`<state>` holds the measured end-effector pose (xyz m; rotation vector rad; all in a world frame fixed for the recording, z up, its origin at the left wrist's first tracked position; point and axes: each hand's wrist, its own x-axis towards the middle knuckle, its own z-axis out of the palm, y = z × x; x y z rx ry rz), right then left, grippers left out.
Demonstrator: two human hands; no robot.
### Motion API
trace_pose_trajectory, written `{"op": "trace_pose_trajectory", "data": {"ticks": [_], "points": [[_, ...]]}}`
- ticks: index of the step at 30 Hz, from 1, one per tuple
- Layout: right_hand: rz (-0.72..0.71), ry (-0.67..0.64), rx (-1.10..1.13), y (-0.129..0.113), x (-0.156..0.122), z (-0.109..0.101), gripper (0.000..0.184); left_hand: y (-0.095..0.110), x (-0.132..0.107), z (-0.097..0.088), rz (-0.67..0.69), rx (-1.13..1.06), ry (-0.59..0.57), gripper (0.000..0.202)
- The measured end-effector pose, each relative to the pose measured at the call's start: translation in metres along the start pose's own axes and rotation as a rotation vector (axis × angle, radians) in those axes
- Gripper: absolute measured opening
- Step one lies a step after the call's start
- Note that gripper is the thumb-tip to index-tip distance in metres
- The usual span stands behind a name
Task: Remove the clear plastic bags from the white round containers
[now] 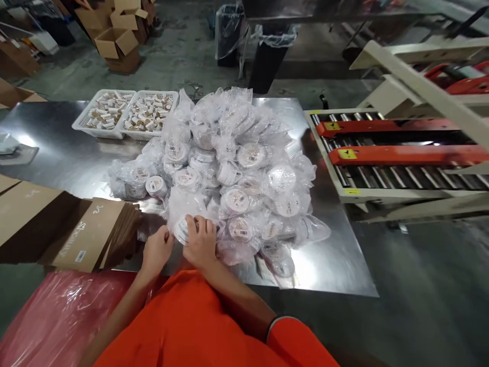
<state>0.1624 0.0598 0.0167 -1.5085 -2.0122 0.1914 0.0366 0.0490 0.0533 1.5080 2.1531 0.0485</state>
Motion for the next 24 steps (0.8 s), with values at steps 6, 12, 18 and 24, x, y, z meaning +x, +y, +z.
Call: {"op": "trace_pose_trajectory", "data": {"ticks": [6, 12, 18, 24], "points": [[0.161, -0.421, 0.009, 0.009, 0.021, -0.006, 0.063, 0.005, -0.011, 0.01, 0.377, -0.208, 0.207, 0.02], [0.508, -0.635, 1.221, 0.026, 0.014, -0.003, 0.06, -0.011, -0.001, -0.008, -0.052, -1.282, 0.035, 0.036], [0.615, -0.381, 1.192, 0.021, 0.006, 0.006, 0.044, -0.023, -0.01, -0.004, 0.009, -1.054, 0.085, 0.027], [0.093, -0.242, 0.61, 0.03, 0.017, -0.016, 0.025, -0.037, -0.026, -0.003, 0.089, -0.793, 0.085, 0.017]]}}
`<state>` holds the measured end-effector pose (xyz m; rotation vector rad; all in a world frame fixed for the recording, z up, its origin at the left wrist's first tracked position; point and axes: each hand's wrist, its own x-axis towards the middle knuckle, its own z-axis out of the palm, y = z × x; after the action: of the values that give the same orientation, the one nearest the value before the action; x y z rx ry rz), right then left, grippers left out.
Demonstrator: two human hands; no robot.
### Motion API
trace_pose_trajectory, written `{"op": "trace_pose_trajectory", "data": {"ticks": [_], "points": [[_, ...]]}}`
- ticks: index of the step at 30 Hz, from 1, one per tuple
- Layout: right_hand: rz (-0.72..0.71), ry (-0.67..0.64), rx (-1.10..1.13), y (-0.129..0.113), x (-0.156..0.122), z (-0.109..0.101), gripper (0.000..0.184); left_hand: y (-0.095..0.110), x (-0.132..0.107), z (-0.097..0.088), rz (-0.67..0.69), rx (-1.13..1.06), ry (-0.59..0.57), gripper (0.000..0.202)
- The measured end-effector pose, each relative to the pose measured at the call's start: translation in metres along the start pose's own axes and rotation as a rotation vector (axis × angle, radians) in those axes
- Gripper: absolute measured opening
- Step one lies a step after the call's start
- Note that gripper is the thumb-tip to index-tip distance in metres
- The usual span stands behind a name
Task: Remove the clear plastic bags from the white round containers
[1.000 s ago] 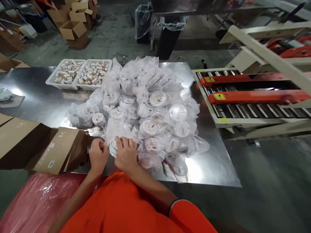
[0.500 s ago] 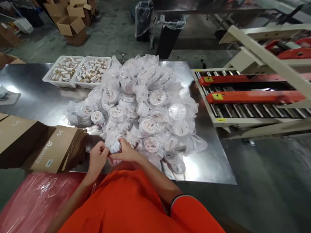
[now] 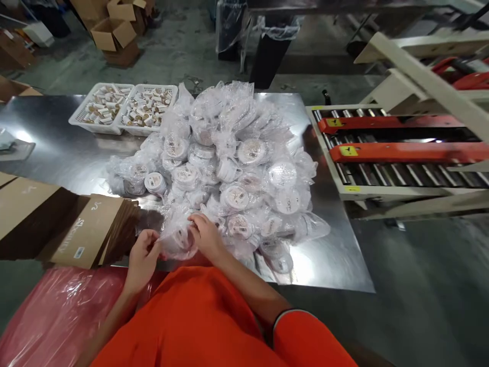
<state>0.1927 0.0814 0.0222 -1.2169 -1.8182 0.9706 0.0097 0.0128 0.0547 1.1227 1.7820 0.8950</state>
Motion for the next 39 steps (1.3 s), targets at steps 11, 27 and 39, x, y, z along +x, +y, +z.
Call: {"op": "trace_pose_trajectory", "data": {"ticks": [11, 27, 39], "points": [[-0.042, -0.355, 0.275, -0.023, -0.034, 0.027, 0.061, 0.017, -0.011, 0.018, 0.071, 0.14, -0.091, 0.017], [0.085, 0.064, -0.961, 0.065, 0.084, -0.029, 0.04, -0.123, 0.08, 0.019, -0.092, 0.671, 0.039, 0.035], [-0.263, 0.268, -0.819, 0.02, 0.061, -0.047, 0.025, -0.131, 0.089, -0.005, -0.214, 0.455, -0.002, 0.026]]}}
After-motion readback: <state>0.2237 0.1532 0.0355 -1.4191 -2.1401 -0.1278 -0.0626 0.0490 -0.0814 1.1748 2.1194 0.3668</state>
